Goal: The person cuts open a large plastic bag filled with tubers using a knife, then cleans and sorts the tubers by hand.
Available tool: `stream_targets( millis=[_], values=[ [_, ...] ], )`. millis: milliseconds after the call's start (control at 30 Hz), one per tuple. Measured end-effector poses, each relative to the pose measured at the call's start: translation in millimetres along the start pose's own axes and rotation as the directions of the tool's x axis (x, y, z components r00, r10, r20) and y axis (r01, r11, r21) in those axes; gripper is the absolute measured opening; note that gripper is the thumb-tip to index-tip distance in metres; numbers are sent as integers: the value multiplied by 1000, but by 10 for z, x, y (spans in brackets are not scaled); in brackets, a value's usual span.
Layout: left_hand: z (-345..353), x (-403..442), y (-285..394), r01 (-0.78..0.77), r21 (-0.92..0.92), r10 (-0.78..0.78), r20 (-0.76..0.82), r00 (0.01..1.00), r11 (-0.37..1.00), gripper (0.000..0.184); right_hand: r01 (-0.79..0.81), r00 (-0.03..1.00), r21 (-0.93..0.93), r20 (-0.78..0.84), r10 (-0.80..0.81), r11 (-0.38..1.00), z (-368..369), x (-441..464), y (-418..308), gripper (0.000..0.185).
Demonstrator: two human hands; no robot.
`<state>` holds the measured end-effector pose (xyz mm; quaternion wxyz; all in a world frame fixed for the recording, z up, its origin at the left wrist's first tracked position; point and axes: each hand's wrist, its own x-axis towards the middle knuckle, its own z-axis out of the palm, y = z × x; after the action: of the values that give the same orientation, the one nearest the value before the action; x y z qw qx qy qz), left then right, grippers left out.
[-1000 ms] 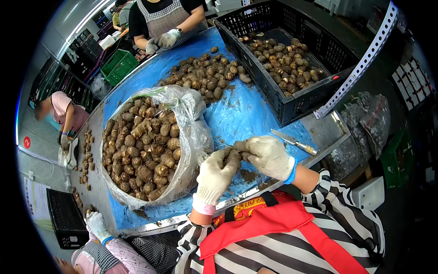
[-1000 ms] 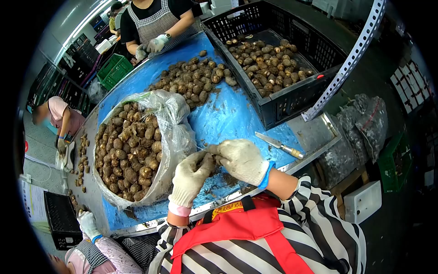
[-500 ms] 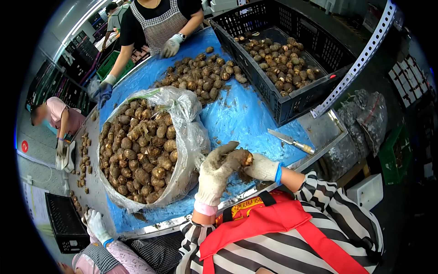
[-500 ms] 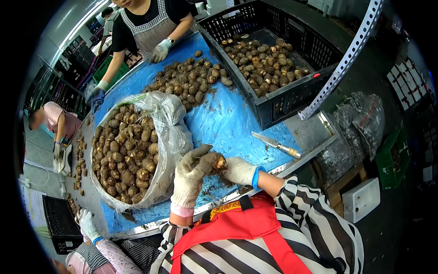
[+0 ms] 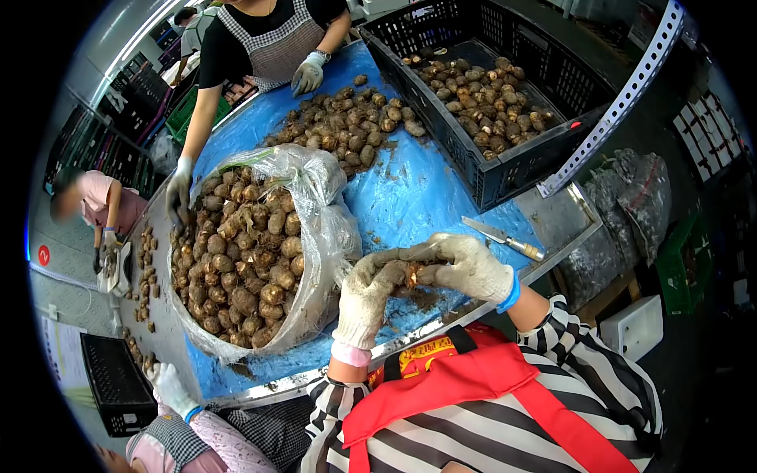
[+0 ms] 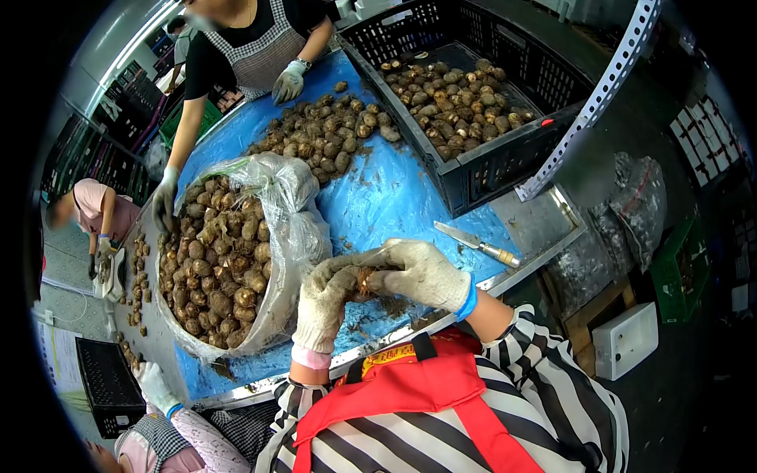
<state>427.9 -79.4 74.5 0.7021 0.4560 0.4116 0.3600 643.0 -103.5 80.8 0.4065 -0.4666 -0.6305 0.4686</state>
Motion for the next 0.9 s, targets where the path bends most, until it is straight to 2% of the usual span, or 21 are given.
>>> stream_targets(
  millis=[33, 67, 167, 200, 300, 333, 367, 433, 467, 567, 667, 767, 800, 900],
  values=[
    [-5, -4, -14, -7, -4, 7, 0, 1000, 1000, 35, 48, 999, -120, 13, -47, 992, 8, -2, -50, 27],
    [-10, -11, -22, -13, -8, 13, -2, 1000, 1000, 35, -32, 999, -81, 4, 32, 996, 25, 0, -88, 25],
    [52, -52, 99, -27, 170, 40, -76, 996, 985, 33, -16, 990, 168, -133, 39, 986, 152, -7, -24, 20],
    [91, -45, 133, -50, 191, 70, -99, 993, 980, 41, -9, 985, 136, -168, 32, 991, 198, 8, -15, 20],
    [130, -5, -25, -108, -35, 105, -89, 990, 994, 59, -11, 961, 20, -275, 16, 1000, 271, 99, -11, 17],
    [141, -5, -28, -86, 4, 86, -61, 994, 996, 81, -31, 952, -21, -307, 24, 999, 279, 129, -4, 16],
    [161, -23, -9, -120, 99, 127, -68, 990, 988, 85, -54, 941, -59, -336, 32, 997, 292, 147, 5, 15],
    [217, -87, 43, -174, 285, 203, -78, 976, 943, 93, 63, 954, -201, -275, -118, 978, 321, 148, 17, 15],
    [239, -59, 33, -196, 133, 209, -88, 974, 971, 99, 125, 952, -269, -239, -192, 955, 329, 151, 25, 15],
    [136, -42, -43, -122, 135, 133, -76, 988, 983, 102, 223, 918, -363, -235, -320, 905, 340, 187, 93, 16],
    [148, -140, 103, -105, 153, 104, 13, 994, 983, 107, 64, 959, -571, -192, -209, 818, 192, 414, 431, 29],
    [141, -154, 150, -154, 116, 158, -29, 987, 981, 112, -22, 988, -505, -144, -59, 863, 40, 370, 544, 37],
    [78, -141, 172, -142, 285, 158, -35, 987, 948, 113, -35, 991, -476, -130, -31, 879, 8, 320, 418, 42],
    [2, -90, 67, -158, 378, 180, -24, 983, 912, 104, -12, 993, -173, -121, -9, 985, -44, 227, 87, 43]
  ],
)
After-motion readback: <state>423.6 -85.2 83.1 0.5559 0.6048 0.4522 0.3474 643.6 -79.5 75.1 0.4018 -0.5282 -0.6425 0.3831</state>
